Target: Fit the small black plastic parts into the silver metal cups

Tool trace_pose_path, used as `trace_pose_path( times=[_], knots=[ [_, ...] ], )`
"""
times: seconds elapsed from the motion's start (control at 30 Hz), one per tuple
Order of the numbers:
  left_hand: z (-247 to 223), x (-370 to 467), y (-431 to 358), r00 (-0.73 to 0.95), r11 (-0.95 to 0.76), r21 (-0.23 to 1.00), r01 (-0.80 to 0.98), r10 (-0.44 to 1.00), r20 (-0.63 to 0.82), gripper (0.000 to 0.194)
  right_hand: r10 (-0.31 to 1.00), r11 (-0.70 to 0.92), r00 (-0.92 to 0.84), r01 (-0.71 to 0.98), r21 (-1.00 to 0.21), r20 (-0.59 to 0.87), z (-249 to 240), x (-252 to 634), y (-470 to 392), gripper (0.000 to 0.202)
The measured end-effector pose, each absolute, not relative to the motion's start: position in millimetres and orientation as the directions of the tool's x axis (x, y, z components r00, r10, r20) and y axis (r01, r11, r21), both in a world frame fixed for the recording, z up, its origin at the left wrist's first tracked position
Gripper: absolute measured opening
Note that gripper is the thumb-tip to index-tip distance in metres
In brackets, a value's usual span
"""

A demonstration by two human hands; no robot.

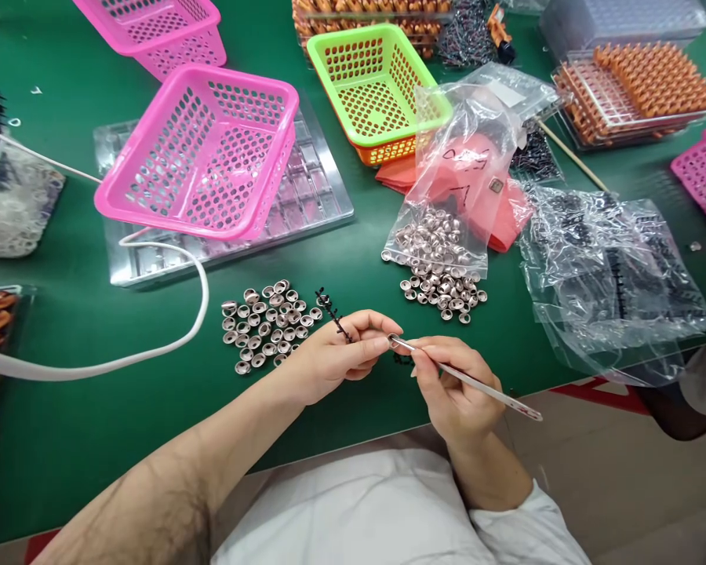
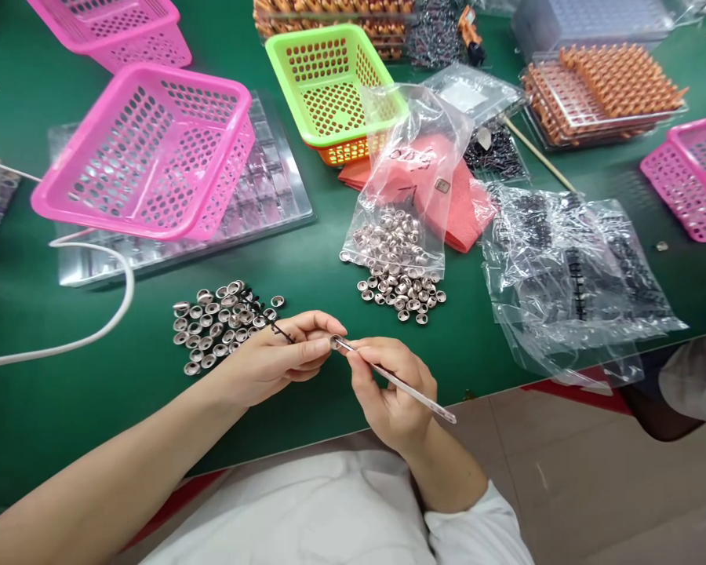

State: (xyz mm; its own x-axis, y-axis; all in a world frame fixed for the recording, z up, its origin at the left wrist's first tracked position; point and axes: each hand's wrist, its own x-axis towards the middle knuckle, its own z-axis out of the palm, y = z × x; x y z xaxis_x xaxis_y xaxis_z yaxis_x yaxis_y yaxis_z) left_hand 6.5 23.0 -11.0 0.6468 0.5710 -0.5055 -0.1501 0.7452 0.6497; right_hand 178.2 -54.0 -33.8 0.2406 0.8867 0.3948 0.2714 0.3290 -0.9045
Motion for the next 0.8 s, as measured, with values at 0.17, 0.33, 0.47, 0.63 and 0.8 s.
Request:
trace_pose_path(
  times=[0.17, 0.33, 0.47, 0.63, 0.8],
  knots=[
    [-12.3, 5.7, 22.6, 0.65, 0.739, 0.657, -0.15, 0.574, -0.498, 0.03, 0.892, 0.317, 0.232, 0.287, -0.904, 0.387, -32.9, 178.0, -54.0, 0.028],
    [-13.8, 5.3, 22.0, 0.655, 0.732, 0.659, -0.171, 0.584, -0.479, 0.027, 0.892, 0.322, 0.225, 0.29, -0.901, 0.391, -31.6, 177.3, -53.6, 0.03],
    [-15.3, 4.7, 21.4, 0.651, 0.722, 0.673, -0.16, 0.59, -0.478, 0.023, 0.892, 0.32, 0.226, 0.292, -0.901, 0.391, -29.6, 176.9, -52.6, 0.027],
    [-15.6, 4.7, 21.6, 0.645, 0.716, 0.681, -0.154, 0.595, -0.48, 0.022, 0.877, 0.364, 0.19, 0.337, -0.868, 0.441, -29.1, 177.7, -50.5, 0.03],
    [-13.3, 5.7, 22.1, 0.62, 0.733, 0.666, -0.138, 0.589, -0.519, 0.026, 0.865, 0.409, 0.123, 0.391, -0.825, 0.487, -30.1, 179.6, -49.3, 0.035]
  ],
)
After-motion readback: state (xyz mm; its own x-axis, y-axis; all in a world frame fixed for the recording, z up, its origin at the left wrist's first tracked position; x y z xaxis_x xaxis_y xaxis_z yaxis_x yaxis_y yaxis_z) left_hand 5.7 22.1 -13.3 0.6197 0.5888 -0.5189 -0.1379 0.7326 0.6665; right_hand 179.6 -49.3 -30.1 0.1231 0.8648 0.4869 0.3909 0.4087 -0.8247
